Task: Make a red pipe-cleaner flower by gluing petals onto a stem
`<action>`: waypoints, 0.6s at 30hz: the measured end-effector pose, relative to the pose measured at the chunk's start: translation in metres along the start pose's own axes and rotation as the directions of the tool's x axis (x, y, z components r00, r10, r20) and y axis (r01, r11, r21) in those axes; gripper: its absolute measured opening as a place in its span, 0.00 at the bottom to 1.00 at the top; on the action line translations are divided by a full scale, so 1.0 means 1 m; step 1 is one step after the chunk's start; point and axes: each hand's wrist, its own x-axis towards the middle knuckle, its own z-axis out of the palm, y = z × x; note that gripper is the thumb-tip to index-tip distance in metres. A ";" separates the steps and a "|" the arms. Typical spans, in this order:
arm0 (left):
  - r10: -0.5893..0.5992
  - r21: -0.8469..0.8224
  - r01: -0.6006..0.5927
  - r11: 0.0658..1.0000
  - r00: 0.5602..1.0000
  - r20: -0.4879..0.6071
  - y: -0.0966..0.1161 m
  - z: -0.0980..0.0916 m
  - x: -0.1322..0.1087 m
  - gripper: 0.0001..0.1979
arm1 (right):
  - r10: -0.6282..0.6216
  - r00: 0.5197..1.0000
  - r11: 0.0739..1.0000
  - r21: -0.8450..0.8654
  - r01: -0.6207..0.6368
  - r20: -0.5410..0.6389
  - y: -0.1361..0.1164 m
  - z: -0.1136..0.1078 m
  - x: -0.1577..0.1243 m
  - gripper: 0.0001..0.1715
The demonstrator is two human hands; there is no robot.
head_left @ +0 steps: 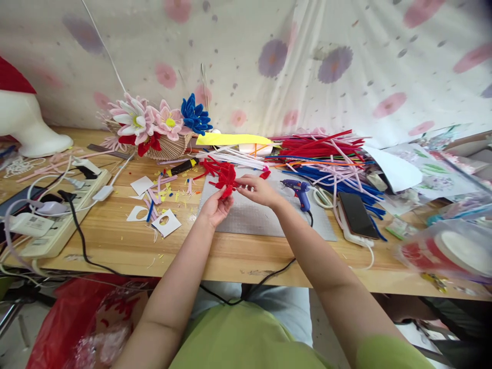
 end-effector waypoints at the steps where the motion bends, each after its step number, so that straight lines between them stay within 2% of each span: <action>1: -0.033 -0.043 0.032 0.999 0.999 -0.020 0.001 0.001 0.000 0.08 | -0.004 1.000 0.998 -0.068 0.005 0.018 -0.004 0.000 0.001 0.19; 4: -0.110 -0.156 0.105 0.982 0.994 -0.026 0.005 0.001 0.001 0.09 | -0.023 0.997 0.967 -0.251 0.039 0.069 -0.012 0.002 0.005 0.23; 9: -0.166 -0.249 0.166 0.954 0.986 0.021 0.005 -0.002 0.003 0.09 | 0.011 0.995 0.901 -0.432 0.031 0.095 -0.022 0.008 0.010 0.14; 18: -0.241 -0.356 0.247 0.901 0.969 0.061 0.001 -0.004 0.005 0.11 | 0.026 0.993 0.823 -0.566 0.043 0.114 -0.025 0.013 0.010 0.13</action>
